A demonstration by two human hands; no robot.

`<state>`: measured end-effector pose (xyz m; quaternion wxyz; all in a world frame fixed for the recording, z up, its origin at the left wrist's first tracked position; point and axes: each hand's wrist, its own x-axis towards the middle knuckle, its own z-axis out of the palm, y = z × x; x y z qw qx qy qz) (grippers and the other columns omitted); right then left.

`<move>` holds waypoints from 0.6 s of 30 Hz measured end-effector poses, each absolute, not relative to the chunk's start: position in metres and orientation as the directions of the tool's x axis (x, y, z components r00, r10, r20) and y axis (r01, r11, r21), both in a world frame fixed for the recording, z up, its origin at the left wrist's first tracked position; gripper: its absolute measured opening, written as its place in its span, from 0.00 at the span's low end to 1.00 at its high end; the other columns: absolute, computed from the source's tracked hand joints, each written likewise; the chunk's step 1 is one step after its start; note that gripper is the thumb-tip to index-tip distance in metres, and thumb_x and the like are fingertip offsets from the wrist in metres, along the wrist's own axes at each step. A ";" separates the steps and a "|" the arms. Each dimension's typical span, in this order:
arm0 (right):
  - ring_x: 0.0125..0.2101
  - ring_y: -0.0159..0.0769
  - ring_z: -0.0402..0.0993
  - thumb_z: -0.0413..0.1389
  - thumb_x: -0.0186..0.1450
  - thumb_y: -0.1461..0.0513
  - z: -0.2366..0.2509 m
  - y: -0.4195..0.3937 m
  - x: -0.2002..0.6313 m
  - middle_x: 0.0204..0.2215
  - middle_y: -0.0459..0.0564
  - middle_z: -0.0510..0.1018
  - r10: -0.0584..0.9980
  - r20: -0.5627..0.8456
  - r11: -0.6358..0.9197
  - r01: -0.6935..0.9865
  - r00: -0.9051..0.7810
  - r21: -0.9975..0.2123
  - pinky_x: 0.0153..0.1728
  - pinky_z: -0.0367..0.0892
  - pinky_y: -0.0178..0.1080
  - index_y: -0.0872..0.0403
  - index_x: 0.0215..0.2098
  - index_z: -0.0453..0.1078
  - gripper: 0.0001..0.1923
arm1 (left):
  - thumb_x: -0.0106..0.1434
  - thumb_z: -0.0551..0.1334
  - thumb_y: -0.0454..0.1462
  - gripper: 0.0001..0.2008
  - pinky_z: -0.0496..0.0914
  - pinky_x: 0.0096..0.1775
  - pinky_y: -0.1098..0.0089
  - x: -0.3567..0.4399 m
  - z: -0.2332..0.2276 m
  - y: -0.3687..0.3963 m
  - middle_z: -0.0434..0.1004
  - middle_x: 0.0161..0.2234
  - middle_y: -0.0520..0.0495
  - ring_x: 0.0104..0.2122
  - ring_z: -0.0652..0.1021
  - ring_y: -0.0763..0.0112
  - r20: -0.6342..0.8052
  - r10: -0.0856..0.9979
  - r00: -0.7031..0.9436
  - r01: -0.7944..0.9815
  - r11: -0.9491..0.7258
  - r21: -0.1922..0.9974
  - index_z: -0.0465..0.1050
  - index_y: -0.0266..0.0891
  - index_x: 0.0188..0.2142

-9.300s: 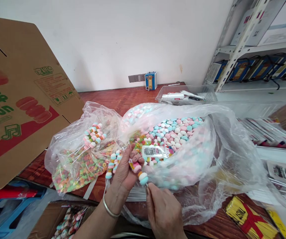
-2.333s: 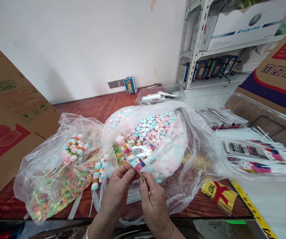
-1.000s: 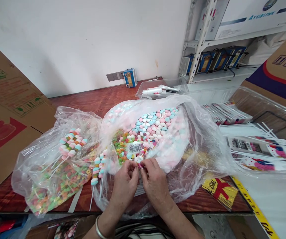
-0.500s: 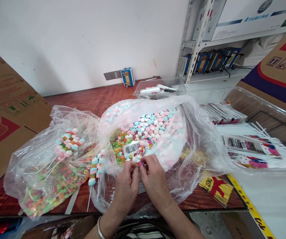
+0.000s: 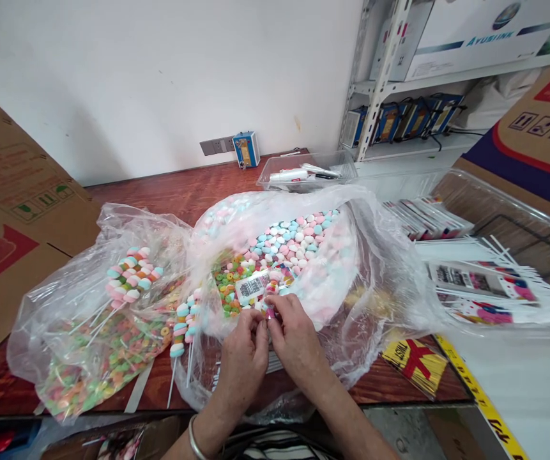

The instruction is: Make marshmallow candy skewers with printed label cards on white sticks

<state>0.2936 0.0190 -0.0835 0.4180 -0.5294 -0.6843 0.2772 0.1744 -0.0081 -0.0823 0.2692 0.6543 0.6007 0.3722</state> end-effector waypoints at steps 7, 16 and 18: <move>0.30 0.38 0.71 0.51 0.63 0.66 -0.090 0.023 0.285 0.29 0.47 0.73 0.977 0.197 0.131 0.493 0.084 -0.860 0.31 0.64 0.38 0.53 0.37 0.66 0.05 | 0.69 0.49 0.36 0.07 0.62 0.33 0.67 0.180 -0.083 -0.010 0.74 0.32 0.46 0.31 0.75 0.66 0.187 0.982 -0.021 0.601 -0.137 0.788 0.64 0.41 0.39; 0.30 0.35 0.74 0.49 0.68 0.61 -0.090 0.015 0.292 0.30 0.45 0.75 0.978 0.202 0.160 0.439 0.051 -0.884 0.32 0.66 0.34 0.52 0.41 0.64 0.04 | 0.67 0.54 0.47 0.12 0.66 0.27 0.71 0.178 -0.082 0.000 0.71 0.26 0.53 0.22 0.73 0.73 -0.232 0.973 -0.017 -0.115 0.229 0.967 0.61 0.42 0.36; 0.29 0.34 0.73 0.48 0.68 0.63 -0.091 0.013 0.294 0.29 0.45 0.74 0.974 0.220 0.177 0.437 0.049 -0.882 0.31 0.66 0.34 0.52 0.38 0.64 0.04 | 0.65 0.55 0.49 0.14 0.65 0.23 0.73 0.174 -0.081 0.006 0.72 0.26 0.53 0.18 0.72 0.75 -0.360 0.932 0.040 -0.264 0.357 0.896 0.61 0.41 0.39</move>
